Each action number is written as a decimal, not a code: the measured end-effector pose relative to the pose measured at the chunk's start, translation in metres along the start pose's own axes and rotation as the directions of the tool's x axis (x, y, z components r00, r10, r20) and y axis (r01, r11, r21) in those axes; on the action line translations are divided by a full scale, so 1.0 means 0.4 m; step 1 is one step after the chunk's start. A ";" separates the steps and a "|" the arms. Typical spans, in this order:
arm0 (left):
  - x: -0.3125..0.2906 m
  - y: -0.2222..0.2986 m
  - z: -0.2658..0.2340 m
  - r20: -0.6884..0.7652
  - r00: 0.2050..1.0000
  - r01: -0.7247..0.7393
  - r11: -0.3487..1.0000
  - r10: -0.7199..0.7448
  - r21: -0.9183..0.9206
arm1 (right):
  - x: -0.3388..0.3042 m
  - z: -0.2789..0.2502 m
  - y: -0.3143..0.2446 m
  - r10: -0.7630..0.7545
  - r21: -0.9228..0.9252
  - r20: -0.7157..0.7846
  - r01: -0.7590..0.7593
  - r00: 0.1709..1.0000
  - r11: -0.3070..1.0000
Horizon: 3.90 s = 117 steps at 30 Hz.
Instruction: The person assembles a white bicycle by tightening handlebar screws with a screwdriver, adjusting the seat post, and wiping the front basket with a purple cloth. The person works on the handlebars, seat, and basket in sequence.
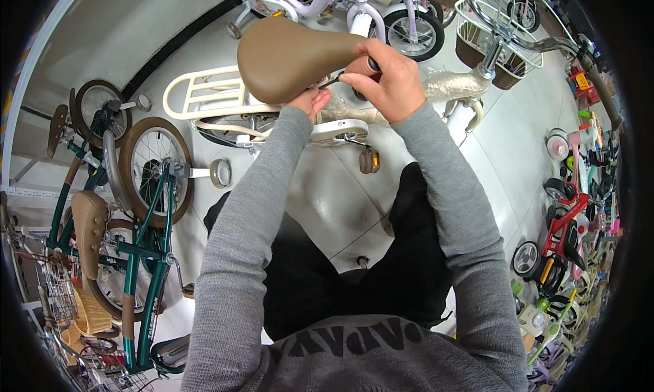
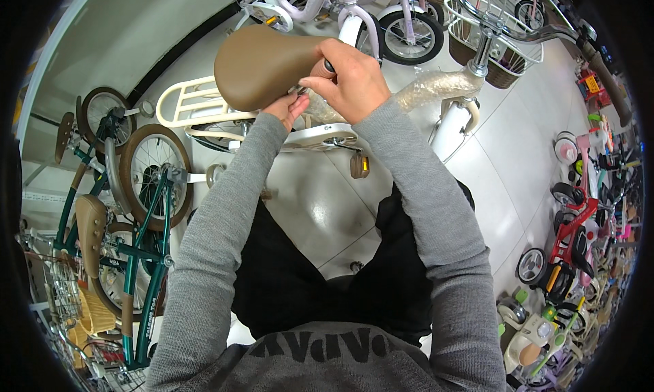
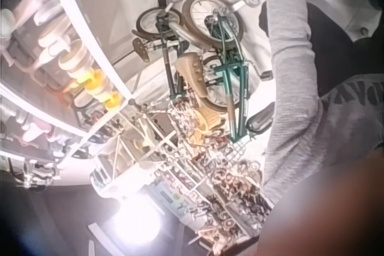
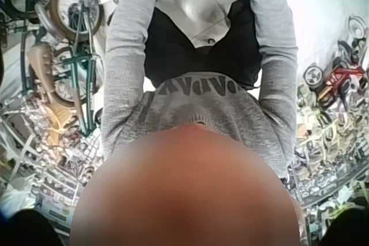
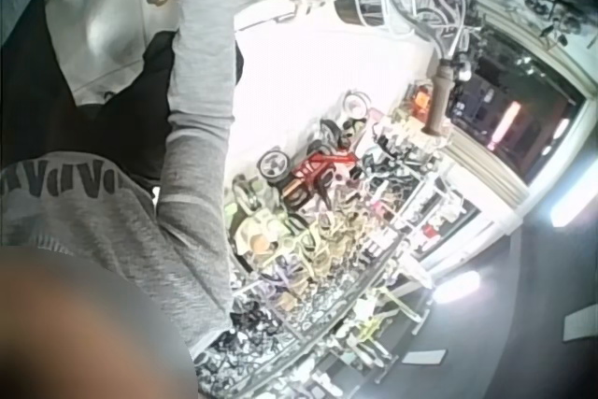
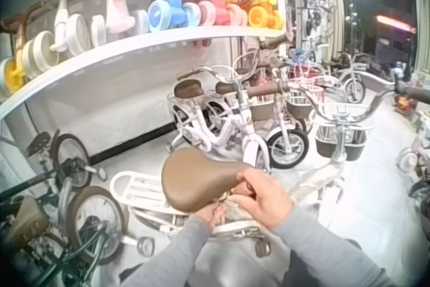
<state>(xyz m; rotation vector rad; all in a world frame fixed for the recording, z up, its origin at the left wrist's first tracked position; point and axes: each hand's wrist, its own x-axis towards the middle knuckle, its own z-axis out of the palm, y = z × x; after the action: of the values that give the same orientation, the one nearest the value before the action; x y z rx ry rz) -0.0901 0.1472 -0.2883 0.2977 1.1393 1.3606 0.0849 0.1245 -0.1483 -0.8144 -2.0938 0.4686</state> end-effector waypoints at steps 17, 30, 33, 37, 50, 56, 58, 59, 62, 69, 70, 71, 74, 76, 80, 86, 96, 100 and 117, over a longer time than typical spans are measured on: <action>0.005 -0.003 -0.006 0.022 0.999 -0.032 0.999 0.032 -0.009 | -0.001 0.006 0.015 0.094 0.179 -0.025 -0.088 0.995 0.980; -0.006 -0.008 0.010 -0.060 0.997 -0.054 0.994 0.049 -0.098 | -0.020 -0.056 0.031 0.343 0.285 -0.098 -0.304 0.934 0.909; 0.013 -0.032 -0.017 -0.167 0.959 0.205 0.969 -0.228 -0.140 | -0.032 -0.062 0.070 0.249 -0.149 -0.061 -0.256 0.967 0.955; 0.046 -0.117 -0.058 -0.005 0.994 0.086 0.730 -0.113 0.678 | -0.062 -0.005 0.120 0.356 -0.155 0.098 -0.339 0.929 0.928; 0.051 -0.176 -0.074 0.505 0.856 -0.495 0.109 -0.109 0.862 | -0.072 0.109 0.156 0.256 -0.154 0.201 -0.228 0.945 0.961; 0.065 -0.184 -0.070 0.512 0.845 -0.505 0.085 -0.152 0.859 | -0.076 0.127 0.159 0.232 -0.198 0.216 -0.190 0.949 0.962; 0.073 -0.190 -0.076 0.511 0.845 -0.503 0.089 -0.155 0.859 | -0.075 0.129 0.152 0.234 -0.283 0.193 -0.174 0.953 0.943; 0.079 -0.195 -0.080 0.529 0.836 -0.521 0.091 -0.143 0.849 | -0.073 0.130 0.148 0.231 -0.329 0.180 -0.162 0.956 0.930; 0.101 -0.210 -0.093 0.557 0.821 -0.540 0.143 -0.127 0.829 | -0.064 0.131 0.135 0.261 -0.278 0.190 -0.203 0.946 0.939; 0.099 -0.211 -0.087 0.596 0.803 -0.594 0.114 0.022 0.796 | -0.045 0.117 0.098 0.408 -0.512 0.324 -0.205 0.853 0.834; 0.089 -0.204 -0.081 0.591 0.807 -0.589 0.092 0.016 0.803 | -0.043 0.115 0.092 0.401 -0.488 0.327 -0.210 0.856 0.847; 0.079 -0.196 -0.072 0.576 0.817 -0.575 0.107 0.029 0.811 | -0.042 0.113 0.087 0.383 -0.453 0.337 -0.208 0.860 0.867; 0.050 -0.175 -0.045 0.540 0.839 -0.543 0.126 0.061 0.830 | -0.044 0.103 0.081 0.409 -0.514 0.428 -0.155 0.806 0.844; 0.037 -0.167 -0.031 0.550 0.825 -0.564 0.139 0.131 0.814 | -0.048 0.099 0.083 0.453 -0.550 0.375 -0.199 0.809 0.811; 0.032 -0.157 -0.022 0.534 0.830 -0.556 0.188 0.157 0.809 | -0.054 0.097 0.094 0.403 -0.480 0.297 -0.230 0.866 0.847; 0.041 -0.149 -0.018 0.585 0.785 -0.620 0.280 0.205 0.733 | -0.049 0.100 0.106 0.384 -0.582 0.337 -0.131 0.859 0.803; 0.027 -0.116 0.004 0.588 0.776 -0.631 0.294 0.230 0.718 | -0.039 0.091 0.091 0.442 -0.615 0.315 -0.174 0.840 0.769; 0.027 -0.117 0.007 0.538 0.810 -0.582 0.214 0.234 0.784 | -0.040 0.083 0.096 0.366 -0.542 0.340 -0.137 0.866 0.829; -0.005 -0.093 0.033 0.582 0.787 -0.617 0.291 0.204 0.731 | -0.043 0.066 0.088 0.392 -0.575 0.271 -0.179 0.879 0.798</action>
<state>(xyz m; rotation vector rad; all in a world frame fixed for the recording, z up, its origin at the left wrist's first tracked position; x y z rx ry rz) -0.0568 0.1413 -0.3088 1.7515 1.4176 0.8670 0.0848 0.1370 -0.1939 -1.4953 -2.5174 0.1971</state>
